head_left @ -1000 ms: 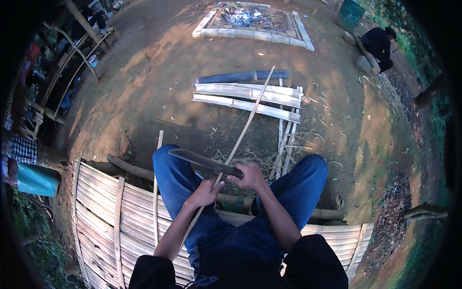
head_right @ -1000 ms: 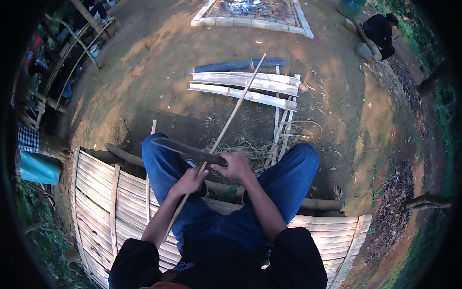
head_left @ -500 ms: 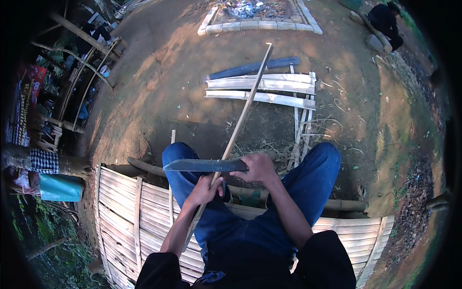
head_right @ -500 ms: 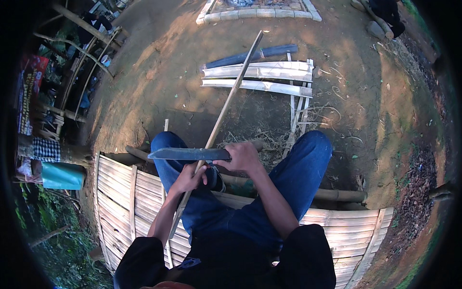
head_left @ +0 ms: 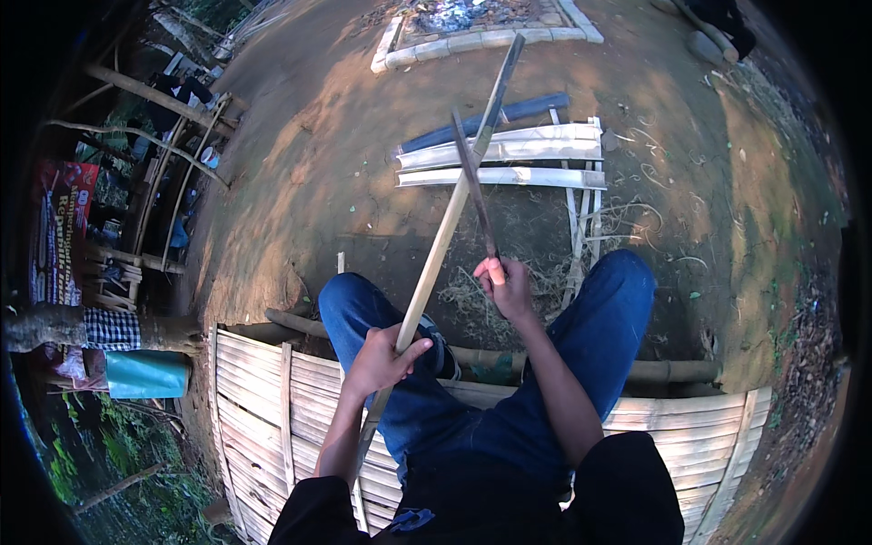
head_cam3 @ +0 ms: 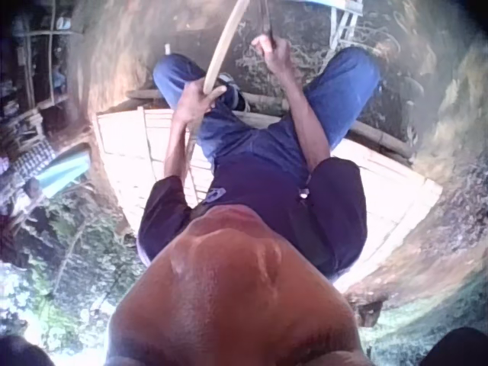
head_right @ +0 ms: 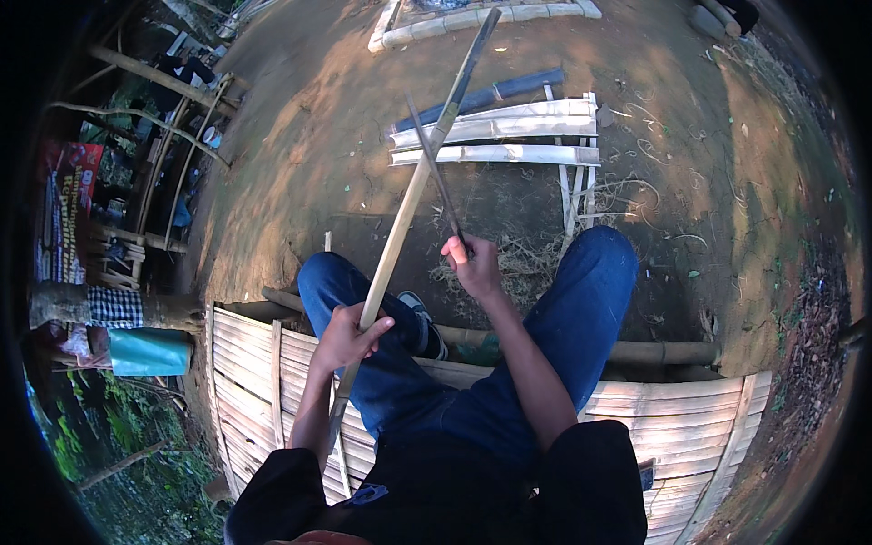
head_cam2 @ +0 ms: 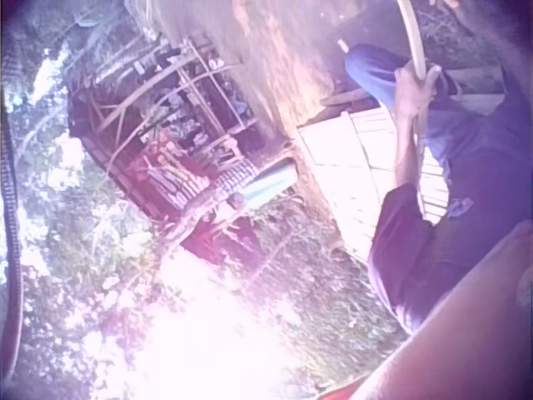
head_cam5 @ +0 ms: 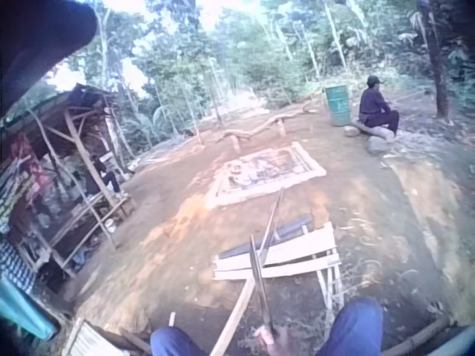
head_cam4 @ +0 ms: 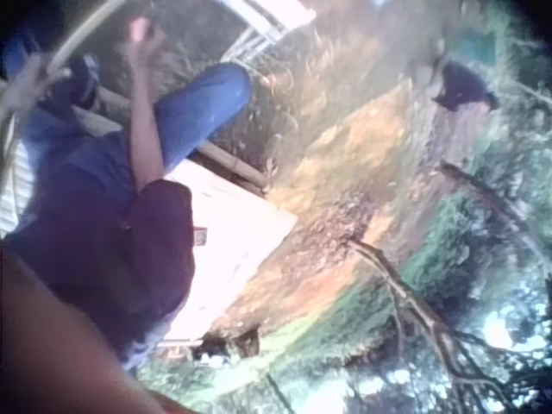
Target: The person strips layers from a bamboo pole using a large knife while seated on a bamboo platform.
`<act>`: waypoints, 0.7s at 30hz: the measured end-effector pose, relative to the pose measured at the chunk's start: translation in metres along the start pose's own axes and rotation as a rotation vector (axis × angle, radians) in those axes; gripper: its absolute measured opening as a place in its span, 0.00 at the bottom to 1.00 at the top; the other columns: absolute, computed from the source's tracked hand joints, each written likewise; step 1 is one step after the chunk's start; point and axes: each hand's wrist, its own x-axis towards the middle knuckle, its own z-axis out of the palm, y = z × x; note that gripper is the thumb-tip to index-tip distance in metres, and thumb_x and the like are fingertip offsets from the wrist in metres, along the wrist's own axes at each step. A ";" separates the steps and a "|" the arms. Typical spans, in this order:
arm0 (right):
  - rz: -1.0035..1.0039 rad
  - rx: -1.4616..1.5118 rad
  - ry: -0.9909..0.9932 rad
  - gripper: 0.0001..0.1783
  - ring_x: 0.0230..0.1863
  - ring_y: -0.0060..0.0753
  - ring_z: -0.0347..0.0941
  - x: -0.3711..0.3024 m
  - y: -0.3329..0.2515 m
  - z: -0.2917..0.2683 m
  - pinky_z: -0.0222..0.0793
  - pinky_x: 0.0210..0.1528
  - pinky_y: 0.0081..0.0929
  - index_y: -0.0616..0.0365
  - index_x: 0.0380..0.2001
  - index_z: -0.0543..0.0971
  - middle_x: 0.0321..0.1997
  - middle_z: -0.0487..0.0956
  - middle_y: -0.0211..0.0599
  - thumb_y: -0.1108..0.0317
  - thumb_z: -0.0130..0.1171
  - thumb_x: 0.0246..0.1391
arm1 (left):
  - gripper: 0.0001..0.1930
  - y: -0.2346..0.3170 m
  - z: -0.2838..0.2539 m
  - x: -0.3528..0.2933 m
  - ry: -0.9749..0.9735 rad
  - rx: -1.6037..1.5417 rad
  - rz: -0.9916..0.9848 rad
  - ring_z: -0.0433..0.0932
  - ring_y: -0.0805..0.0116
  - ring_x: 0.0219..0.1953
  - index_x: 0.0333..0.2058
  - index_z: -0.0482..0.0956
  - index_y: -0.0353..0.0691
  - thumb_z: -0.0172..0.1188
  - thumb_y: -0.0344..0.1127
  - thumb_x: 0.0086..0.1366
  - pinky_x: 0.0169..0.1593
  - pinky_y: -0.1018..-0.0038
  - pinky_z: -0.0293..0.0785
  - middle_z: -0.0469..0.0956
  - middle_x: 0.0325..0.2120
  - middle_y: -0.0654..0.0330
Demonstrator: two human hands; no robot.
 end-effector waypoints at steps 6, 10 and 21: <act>0.143 0.520 0.105 0.27 0.15 0.17 0.59 -0.003 -0.012 -0.002 0.56 0.16 0.20 0.67 0.41 0.74 0.17 0.63 0.25 0.48 0.54 0.62 | 0.17 0.011 0.027 -0.008 -0.053 0.059 0.133 0.74 0.74 0.15 0.38 0.72 0.34 0.69 0.37 0.58 0.21 0.75 0.67 0.72 0.12 0.60; 0.236 0.768 0.242 0.30 0.16 0.17 0.57 0.002 -0.012 -0.017 0.55 0.18 0.20 0.69 0.48 0.72 0.18 0.61 0.23 0.47 0.54 0.62 | 0.18 0.013 0.042 -0.014 -0.101 0.084 0.118 0.75 0.68 0.17 0.36 0.72 0.34 0.70 0.40 0.57 0.24 0.71 0.69 0.72 0.13 0.56; 0.239 0.930 0.424 0.16 0.15 0.15 0.58 0.010 -0.017 -0.044 0.56 0.18 0.19 0.61 0.36 0.74 0.15 0.61 0.19 0.56 0.58 0.61 | 0.18 -0.019 0.023 -0.032 -0.162 0.253 0.099 0.79 0.59 0.20 0.35 0.75 0.35 0.70 0.42 0.55 0.27 0.69 0.73 0.77 0.17 0.53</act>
